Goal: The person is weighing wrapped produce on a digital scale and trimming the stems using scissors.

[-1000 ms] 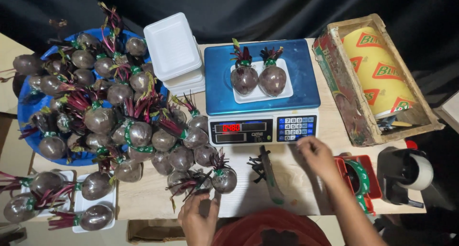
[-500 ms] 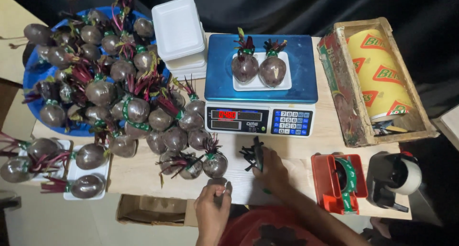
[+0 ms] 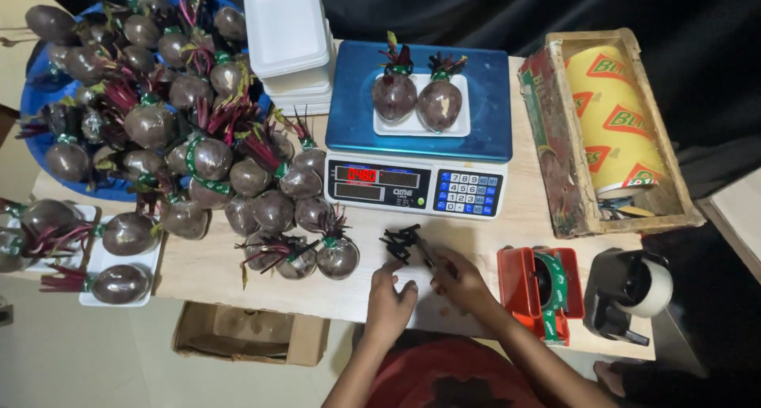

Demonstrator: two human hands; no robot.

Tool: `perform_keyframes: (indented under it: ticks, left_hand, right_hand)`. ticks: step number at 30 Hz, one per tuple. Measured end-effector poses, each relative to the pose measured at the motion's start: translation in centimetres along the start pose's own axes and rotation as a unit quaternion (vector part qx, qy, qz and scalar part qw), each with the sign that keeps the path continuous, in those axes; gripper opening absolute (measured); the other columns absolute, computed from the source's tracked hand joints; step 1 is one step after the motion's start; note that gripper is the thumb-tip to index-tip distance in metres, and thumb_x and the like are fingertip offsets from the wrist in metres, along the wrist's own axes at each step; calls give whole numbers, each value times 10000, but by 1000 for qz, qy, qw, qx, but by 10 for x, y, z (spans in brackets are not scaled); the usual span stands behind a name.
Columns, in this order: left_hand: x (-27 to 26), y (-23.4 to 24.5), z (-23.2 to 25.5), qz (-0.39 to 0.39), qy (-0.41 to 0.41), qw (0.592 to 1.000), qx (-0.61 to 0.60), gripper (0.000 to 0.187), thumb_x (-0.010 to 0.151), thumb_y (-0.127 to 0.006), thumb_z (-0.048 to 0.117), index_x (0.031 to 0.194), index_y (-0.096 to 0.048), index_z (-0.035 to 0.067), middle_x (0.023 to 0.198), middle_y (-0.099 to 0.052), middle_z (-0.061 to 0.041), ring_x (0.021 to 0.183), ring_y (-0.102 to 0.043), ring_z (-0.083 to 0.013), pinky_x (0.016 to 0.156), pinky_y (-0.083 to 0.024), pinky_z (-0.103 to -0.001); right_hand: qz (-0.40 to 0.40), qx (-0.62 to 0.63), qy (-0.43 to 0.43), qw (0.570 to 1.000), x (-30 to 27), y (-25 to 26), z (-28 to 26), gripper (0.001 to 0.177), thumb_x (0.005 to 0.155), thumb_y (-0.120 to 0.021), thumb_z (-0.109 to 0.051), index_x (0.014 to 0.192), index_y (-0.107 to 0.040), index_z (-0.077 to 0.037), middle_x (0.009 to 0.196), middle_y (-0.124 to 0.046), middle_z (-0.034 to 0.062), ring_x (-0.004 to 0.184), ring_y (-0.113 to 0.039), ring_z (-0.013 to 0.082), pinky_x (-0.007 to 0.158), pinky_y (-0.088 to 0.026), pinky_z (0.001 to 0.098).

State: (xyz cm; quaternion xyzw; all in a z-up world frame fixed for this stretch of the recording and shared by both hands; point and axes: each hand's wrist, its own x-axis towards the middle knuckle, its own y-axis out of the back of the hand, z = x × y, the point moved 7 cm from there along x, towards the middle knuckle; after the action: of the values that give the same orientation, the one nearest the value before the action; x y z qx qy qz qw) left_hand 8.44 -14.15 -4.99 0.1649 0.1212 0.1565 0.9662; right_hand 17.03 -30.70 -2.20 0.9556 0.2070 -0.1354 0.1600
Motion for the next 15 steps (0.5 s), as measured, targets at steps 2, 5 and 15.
perform_keyframes:
  ticks: [2, 5, 15]
  left_hand:
    - [9, -12, -13, -18, 40, 999, -9, 533, 862, -640, 268, 1370, -572, 122, 1308, -552, -134, 1167, -675, -300, 969, -538, -391]
    - [15, -11, -11, -31, 8, 999, 12, 456, 867, -636, 240, 1311, -620, 137, 1244, -579, -106, 1158, -624, -231, 884, -530, -340]
    - [23, -41, 58, -303, -139, 913, 237, 464, 789, -619, 120, 1239, -625, 232, 1203, -681, -96, 1051, -666, -353, 886, -496, -434]
  right_hand:
    - [-16, 112, -105, 988, -12, -3, -6, 351, 931, -584, -173, 1271, -631, -98, 747, -661, 138, 604, -607, 205, 355, -565, 417]
    - [3, 170, -134, 976, -9, -5, 4, 399, 942, -608, -170, 1331, -585, -84, 712, -628, 164, 424, -528, 236, 317, -539, 436]
    - [35, -11, -26, 999, 28, 19, 57, 300, 885, -714, -216, 1179, -680, -166, 853, -723, 38, 710, -663, 141, 651, -502, 283]
